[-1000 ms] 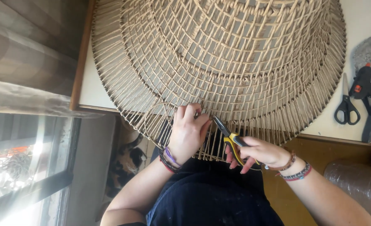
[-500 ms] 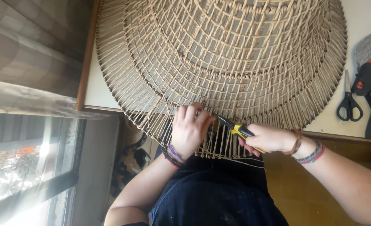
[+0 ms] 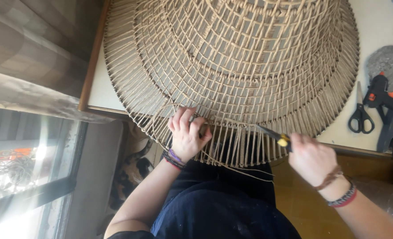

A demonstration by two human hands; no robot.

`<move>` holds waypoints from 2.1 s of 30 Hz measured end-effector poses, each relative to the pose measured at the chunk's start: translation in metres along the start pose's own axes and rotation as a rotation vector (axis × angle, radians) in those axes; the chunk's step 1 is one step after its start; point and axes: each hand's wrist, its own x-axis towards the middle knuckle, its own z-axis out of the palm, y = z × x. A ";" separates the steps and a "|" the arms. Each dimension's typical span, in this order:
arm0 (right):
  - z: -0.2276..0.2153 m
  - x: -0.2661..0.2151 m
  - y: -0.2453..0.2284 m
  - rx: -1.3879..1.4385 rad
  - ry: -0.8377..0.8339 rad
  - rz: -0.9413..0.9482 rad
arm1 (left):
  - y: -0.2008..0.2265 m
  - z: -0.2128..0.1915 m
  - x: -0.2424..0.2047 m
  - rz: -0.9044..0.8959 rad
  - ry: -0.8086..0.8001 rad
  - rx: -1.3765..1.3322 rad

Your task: A person weaves rattan strips into a large conical structure and trims the excess with pliers.

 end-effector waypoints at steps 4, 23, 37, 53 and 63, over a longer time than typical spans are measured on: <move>0.030 -0.034 0.045 -0.011 -0.081 0.086 | 0.001 -0.004 -0.003 -0.020 -0.009 0.008; -0.062 -0.016 -0.071 0.143 0.183 0.058 | 0.113 -0.045 0.022 -0.167 -0.333 -1.226; 0.015 0.084 -0.130 0.275 0.432 0.098 | 0.025 -0.012 0.013 0.045 -0.144 -0.526; 0.027 0.052 -0.088 0.697 0.454 0.273 | 0.003 -0.011 0.013 0.156 -0.092 -0.389; 0.056 0.045 -0.066 0.940 0.554 0.268 | 0.006 -0.004 0.009 0.171 -0.166 -0.031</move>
